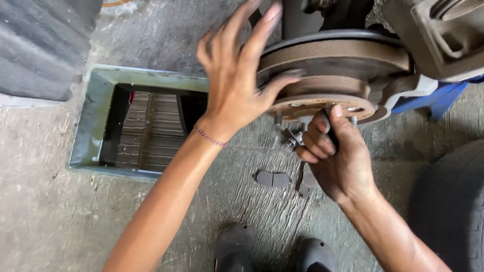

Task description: The recorder is replacing the brake pads on a vehicle, manipulating the caliper and lug bolts.

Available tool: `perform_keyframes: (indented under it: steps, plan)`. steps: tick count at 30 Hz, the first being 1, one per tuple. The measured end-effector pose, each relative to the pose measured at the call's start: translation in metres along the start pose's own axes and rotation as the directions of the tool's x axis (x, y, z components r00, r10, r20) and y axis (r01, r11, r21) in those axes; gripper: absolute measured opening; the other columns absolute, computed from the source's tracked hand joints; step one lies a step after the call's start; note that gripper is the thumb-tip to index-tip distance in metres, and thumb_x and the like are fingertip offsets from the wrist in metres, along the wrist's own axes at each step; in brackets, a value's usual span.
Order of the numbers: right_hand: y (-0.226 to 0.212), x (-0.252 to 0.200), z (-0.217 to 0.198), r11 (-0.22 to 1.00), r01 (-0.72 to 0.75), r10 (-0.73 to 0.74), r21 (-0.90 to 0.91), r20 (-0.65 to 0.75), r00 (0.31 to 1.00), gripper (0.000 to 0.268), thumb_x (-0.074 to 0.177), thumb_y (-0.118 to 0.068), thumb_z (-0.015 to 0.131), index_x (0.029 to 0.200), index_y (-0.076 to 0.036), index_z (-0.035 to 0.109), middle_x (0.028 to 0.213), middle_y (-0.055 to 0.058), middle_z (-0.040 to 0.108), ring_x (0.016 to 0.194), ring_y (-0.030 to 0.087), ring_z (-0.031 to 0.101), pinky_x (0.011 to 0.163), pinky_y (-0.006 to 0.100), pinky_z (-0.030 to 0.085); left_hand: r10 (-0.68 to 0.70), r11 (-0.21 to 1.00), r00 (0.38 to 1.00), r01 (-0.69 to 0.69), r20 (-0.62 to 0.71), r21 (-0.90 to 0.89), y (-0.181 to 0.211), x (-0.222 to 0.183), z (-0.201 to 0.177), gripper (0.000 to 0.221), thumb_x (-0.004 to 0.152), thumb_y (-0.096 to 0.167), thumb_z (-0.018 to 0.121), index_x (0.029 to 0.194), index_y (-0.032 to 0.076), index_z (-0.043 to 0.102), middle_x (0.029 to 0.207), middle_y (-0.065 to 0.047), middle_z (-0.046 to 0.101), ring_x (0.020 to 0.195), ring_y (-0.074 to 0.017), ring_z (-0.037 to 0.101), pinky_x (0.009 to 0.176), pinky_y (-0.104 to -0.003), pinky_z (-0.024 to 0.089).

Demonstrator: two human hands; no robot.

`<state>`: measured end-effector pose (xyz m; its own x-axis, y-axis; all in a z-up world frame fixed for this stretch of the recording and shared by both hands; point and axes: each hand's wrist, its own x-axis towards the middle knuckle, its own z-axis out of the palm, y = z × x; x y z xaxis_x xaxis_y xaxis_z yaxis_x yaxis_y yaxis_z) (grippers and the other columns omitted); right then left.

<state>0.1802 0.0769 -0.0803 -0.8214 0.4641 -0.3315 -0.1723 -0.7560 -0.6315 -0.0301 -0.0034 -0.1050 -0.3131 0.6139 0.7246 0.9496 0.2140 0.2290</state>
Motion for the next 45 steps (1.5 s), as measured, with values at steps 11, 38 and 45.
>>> perform_keyframes:
  steps: [11,38,45]
  plan:
    - [-0.002,0.003,-0.001,0.997,0.037,-0.037,-0.064,0.008,0.999,0.038,0.110,-0.044,0.048,0.086,-0.015,0.044,0.063,-0.008,0.028,0.058,0.007,0.026,0.058,0.026,0.025,-0.048,0.998,0.996,0.046,-0.074,-0.037,0.002,0.007,0.005,0.096,0.093,0.076,0.080,0.161,0.027,0.033,0.162,-0.007,0.033,0.147,-0.0247,0.037,0.120,-0.052,0.022]
    - [-0.008,-0.001,-0.016,0.998,0.024,-0.023,-0.057,0.010,1.000,0.041,0.108,-0.046,0.052,0.082,-0.016,0.043,0.062,-0.007,0.028,0.058,0.008,0.026,0.059,0.027,0.026,0.236,0.969,0.969,-0.228,-0.071,0.099,0.025,0.045,0.017,0.076,0.092,0.070,0.072,0.153,0.033,0.044,0.154,-0.007,0.043,0.144,-0.0292,0.041,0.117,-0.060,0.019]
    - [-0.008,0.005,-0.019,0.998,0.027,-0.024,-0.062,0.041,0.999,0.042,0.107,-0.046,0.055,0.083,-0.015,0.044,0.062,-0.007,0.029,0.057,0.008,0.026,0.057,0.027,0.025,0.014,0.999,0.998,-0.017,-0.058,-0.046,-0.012,0.007,-0.015,0.088,0.092,0.066,0.082,0.159,0.026,0.042,0.160,-0.006,0.042,0.145,-0.0253,0.038,0.121,-0.053,0.022]
